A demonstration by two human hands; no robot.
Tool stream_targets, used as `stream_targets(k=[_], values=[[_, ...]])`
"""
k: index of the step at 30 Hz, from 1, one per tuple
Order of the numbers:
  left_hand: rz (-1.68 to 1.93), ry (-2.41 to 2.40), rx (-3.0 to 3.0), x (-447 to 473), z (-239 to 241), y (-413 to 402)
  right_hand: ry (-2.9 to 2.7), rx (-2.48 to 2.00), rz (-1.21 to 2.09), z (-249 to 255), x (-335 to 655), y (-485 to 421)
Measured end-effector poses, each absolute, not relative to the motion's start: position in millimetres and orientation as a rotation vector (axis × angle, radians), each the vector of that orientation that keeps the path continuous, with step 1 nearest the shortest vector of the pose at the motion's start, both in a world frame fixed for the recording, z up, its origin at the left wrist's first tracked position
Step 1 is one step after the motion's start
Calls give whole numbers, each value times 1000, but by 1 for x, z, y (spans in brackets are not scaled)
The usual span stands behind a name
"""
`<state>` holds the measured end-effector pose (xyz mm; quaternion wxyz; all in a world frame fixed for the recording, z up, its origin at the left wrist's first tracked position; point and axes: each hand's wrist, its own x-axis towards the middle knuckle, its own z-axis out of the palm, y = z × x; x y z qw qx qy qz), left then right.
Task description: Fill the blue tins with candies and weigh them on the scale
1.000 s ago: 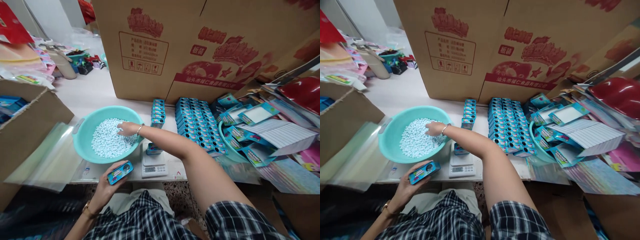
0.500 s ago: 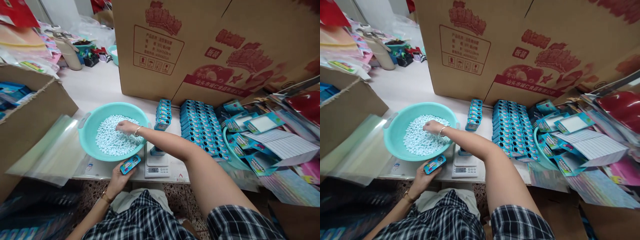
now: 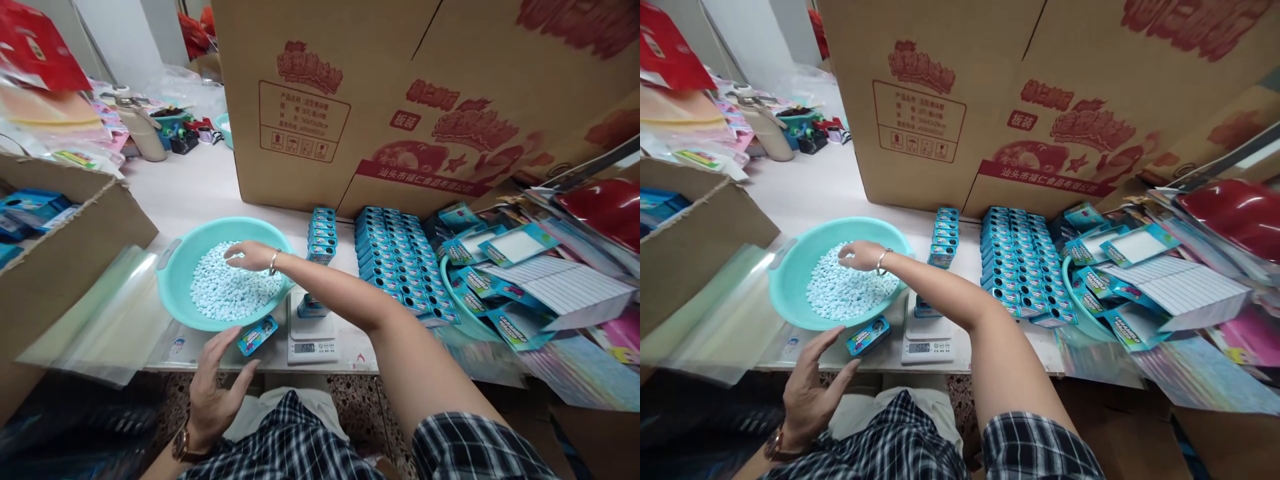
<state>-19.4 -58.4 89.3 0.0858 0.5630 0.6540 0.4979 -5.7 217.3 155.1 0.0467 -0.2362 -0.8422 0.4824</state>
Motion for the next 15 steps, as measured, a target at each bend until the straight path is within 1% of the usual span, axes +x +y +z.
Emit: stream_targets(k=[2,5,7,10,15], values=[[1409,1892,1765,-16,109,-36,-2491,-651,1383,175,15,223],[1212,1795,1928,-12,130,7,-2160,-720,1465,195,66,224],[1052,1733,2050,-6,137,34,-1902,-792,1541,196,108,218],[790,1685,2199,7,139,64,-1488,-923,1575,178,167,198],[535,1700,2321,30,125,87,-987,-1079,1431,119,218,153]])
